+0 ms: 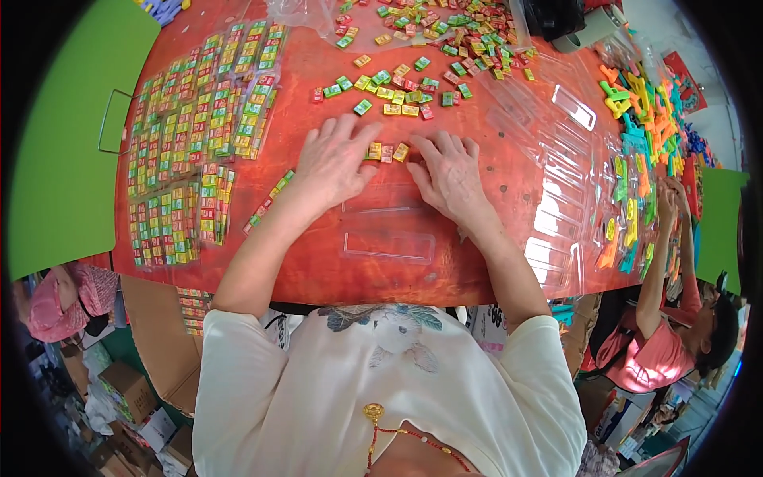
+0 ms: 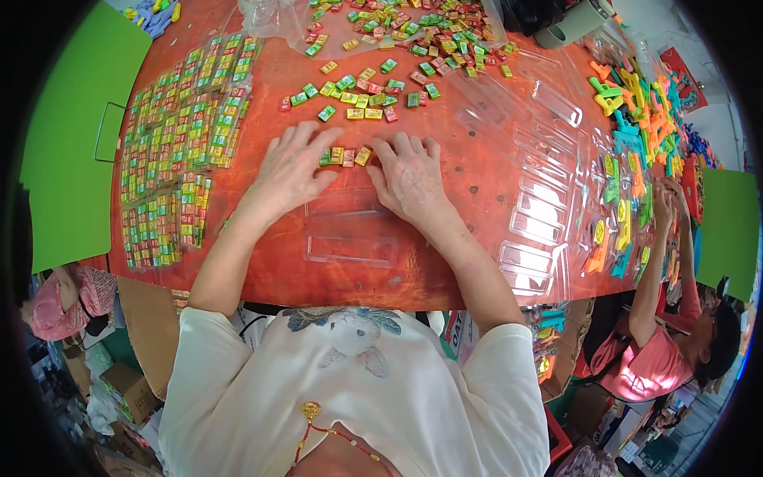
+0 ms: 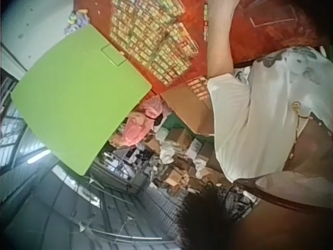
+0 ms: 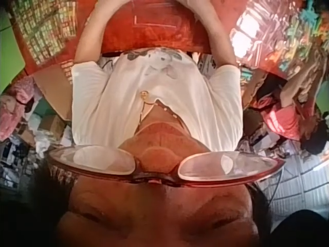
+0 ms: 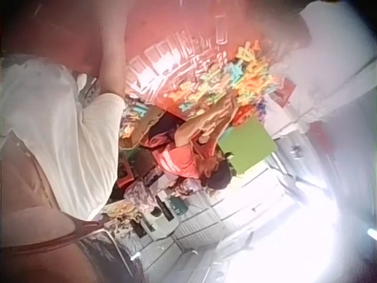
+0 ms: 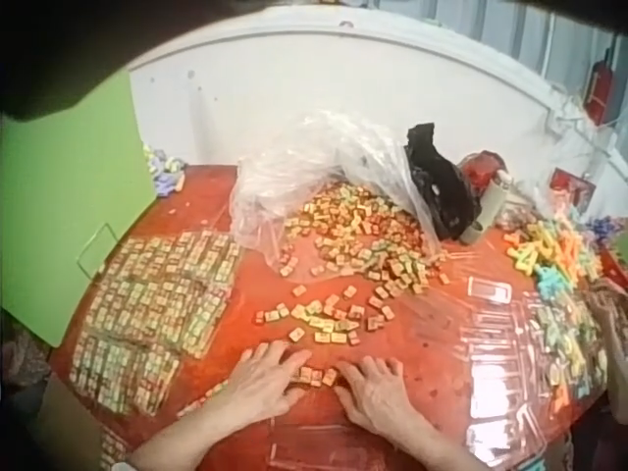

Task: Arranging small colorful toy blocks into rows on a workspace.

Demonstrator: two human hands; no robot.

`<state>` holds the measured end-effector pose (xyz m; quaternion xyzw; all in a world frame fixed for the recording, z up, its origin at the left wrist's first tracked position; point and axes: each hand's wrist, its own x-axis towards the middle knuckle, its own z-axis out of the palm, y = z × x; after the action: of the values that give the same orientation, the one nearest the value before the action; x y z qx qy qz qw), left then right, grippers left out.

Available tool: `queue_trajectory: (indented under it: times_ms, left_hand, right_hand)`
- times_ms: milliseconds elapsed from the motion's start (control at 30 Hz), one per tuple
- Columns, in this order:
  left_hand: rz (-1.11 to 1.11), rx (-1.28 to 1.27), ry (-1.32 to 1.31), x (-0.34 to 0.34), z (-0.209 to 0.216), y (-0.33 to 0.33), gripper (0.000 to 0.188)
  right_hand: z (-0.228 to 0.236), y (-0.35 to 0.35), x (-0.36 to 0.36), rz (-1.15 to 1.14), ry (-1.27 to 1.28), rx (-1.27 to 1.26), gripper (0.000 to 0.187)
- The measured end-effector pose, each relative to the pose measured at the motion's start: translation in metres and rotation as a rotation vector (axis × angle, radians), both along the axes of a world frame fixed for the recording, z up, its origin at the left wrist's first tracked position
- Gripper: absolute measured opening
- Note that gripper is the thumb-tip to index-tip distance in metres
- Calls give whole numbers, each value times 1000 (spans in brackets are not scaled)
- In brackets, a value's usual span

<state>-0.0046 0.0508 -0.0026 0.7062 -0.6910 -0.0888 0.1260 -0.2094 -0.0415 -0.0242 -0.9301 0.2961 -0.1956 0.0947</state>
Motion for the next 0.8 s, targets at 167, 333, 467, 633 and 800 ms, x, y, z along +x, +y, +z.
queue_trajectory:
  times_ms: [167, 333, 467, 633, 800]
  left_hand:
    - [72, 102, 105, 21, 5, 10, 61]
    - [48, 97, 103, 19, -2, 12, 61]
    - [55, 117, 134, 21, 3, 15, 60]
    - [93, 151, 133, 29, 5, 22, 62]
    - [129, 132, 176, 30, 10, 26, 64]
  right_hand:
    - [-3, -3, 6, 13, 15, -44, 33]
    - [-2, -7, 2, 108, 18, 12, 37]
    - [5, -8, -18, 40, 7, 55, 37]
    - [3, -4, -25, -2, 73, -16, 30]
    - [6, -3, -19, 1, 47, -114, 21]
